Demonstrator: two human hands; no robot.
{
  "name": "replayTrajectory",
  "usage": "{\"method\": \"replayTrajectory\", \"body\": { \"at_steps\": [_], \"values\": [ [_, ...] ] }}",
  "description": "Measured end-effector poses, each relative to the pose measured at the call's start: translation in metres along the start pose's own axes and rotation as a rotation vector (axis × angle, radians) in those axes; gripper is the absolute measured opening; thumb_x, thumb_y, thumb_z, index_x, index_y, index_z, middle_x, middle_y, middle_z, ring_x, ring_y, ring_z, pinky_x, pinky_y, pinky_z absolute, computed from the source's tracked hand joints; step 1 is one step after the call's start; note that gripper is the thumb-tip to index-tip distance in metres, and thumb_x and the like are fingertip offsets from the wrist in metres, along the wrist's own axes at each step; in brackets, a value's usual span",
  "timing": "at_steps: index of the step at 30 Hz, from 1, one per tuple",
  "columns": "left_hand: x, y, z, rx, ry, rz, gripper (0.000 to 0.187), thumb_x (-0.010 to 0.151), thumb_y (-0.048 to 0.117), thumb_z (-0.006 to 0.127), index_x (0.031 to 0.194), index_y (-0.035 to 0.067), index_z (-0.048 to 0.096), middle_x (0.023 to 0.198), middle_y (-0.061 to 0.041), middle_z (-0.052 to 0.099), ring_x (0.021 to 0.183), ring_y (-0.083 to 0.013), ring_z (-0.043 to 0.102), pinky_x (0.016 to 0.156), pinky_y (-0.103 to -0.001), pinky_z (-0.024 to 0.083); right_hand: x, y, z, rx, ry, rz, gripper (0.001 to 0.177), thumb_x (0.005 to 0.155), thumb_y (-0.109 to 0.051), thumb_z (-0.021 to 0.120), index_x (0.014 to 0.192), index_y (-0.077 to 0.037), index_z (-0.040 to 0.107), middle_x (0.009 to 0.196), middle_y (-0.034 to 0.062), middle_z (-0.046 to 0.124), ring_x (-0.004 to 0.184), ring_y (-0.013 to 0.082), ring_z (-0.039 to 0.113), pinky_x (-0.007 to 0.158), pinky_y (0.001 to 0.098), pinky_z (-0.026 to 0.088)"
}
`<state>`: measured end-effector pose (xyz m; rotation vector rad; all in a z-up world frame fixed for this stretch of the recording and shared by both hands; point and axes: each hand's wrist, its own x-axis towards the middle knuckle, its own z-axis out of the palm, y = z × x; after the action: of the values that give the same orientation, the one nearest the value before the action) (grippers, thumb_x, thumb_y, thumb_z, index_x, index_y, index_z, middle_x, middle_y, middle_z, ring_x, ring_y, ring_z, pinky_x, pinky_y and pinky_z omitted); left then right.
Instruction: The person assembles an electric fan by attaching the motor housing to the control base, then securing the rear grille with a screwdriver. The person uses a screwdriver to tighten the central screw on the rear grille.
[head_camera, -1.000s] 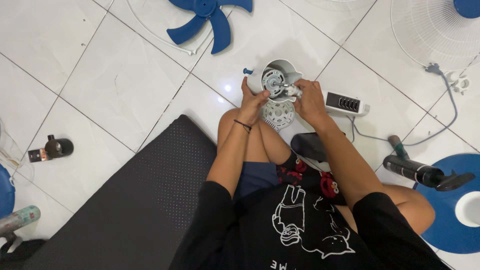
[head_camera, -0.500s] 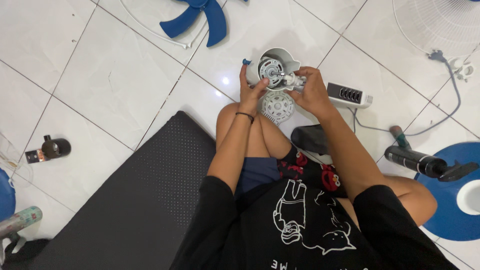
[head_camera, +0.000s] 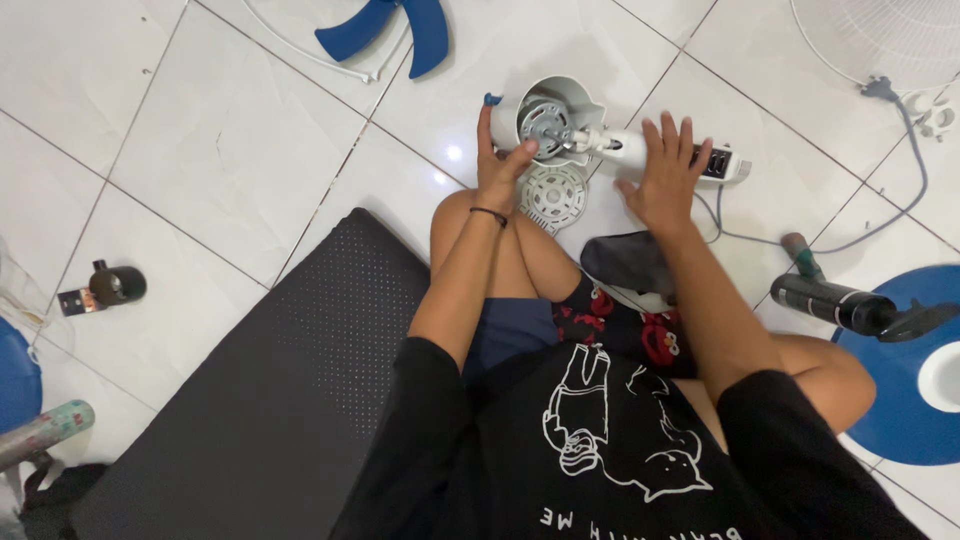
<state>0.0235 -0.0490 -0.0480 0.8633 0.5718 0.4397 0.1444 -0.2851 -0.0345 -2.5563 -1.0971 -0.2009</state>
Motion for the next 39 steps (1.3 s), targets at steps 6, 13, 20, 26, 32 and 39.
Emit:
{"method": "replayTrajectory", "body": {
  "at_steps": [6, 13, 20, 26, 32, 39],
  "values": [
    [0.020, 0.065, 0.041, 0.372, -0.107, 0.359, 0.122, 0.074, 0.025, 0.095, 0.165, 0.009, 0.016, 0.151, -0.019, 0.048, 0.137, -0.0310, 0.053, 0.114, -0.040, 0.048, 0.041, -0.003, 0.010, 0.144, 0.050, -0.018, 0.072, 0.079, -0.023, 0.092, 0.139, -0.007, 0.056, 0.127, 0.0160, 0.060, 0.120, 0.0374, 0.053, 0.105, 0.0539, 0.039],
    [0.053, 0.136, 0.090, 0.625, -0.251, 0.624, 0.127, 0.070, 0.039, 0.095, 0.164, 0.007, 0.016, 0.153, -0.021, 0.040, 0.137, -0.0308, 0.051, 0.107, -0.043, 0.052, 0.072, -0.067, 0.006, 0.536, 0.369, 0.168, 0.074, 0.078, -0.024, 0.094, 0.133, 0.002, 0.052, 0.120, 0.0217, 0.060, 0.112, 0.0401, 0.060, 0.096, 0.0459, 0.051],
    [0.075, 0.097, 0.084, -0.009, -0.455, 0.443, 0.087, 0.092, 0.043, 0.082, 0.157, 0.010, 0.035, 0.147, -0.006, 0.051, 0.138, -0.0274, 0.049, 0.111, -0.047, 0.050, 0.075, -0.085, -0.040, 0.782, 0.274, 0.201, 0.072, 0.077, -0.023, 0.091, 0.134, -0.001, 0.054, 0.123, 0.0191, 0.066, 0.113, 0.0320, 0.066, 0.098, 0.0403, 0.053],
    [0.090, 0.022, 0.079, -0.317, -0.400, 0.303, 0.070, 0.099, 0.052, 0.065, 0.149, 0.009, 0.041, 0.142, -0.005, 0.055, 0.132, -0.0179, 0.053, 0.113, -0.037, 0.045, 0.072, -0.094, -0.051, 0.823, 0.155, 0.162, 0.080, 0.076, -0.023, 0.090, 0.139, 0.000, 0.048, 0.128, 0.0199, 0.064, 0.119, 0.0319, 0.065, 0.099, 0.0404, 0.052],
    [0.113, -0.013, 0.065, -0.059, -0.171, 0.306, 0.076, 0.113, 0.062, 0.050, 0.131, -0.012, 0.052, 0.112, -0.013, 0.059, 0.102, -0.0204, 0.052, 0.090, -0.037, 0.047, 0.063, -0.097, -0.041, 0.654, 0.098, 0.236, 0.087, 0.078, -0.032, 0.090, 0.141, 0.005, 0.043, 0.132, 0.0259, 0.059, 0.122, 0.0381, 0.061, 0.099, 0.0427, 0.051],
    [0.090, 0.001, 0.072, 0.217, -0.127, 0.594, 0.075, 0.101, 0.059, 0.059, 0.137, -0.006, 0.048, 0.126, -0.013, 0.064, 0.114, -0.0181, 0.059, 0.099, -0.033, 0.050, 0.063, -0.091, -0.025, 0.436, 0.037, 0.072, 0.092, 0.080, -0.034, 0.090, 0.141, 0.011, 0.037, 0.130, 0.0312, 0.056, 0.118, 0.0450, 0.056, 0.098, 0.0536, 0.042]
  ]
}}
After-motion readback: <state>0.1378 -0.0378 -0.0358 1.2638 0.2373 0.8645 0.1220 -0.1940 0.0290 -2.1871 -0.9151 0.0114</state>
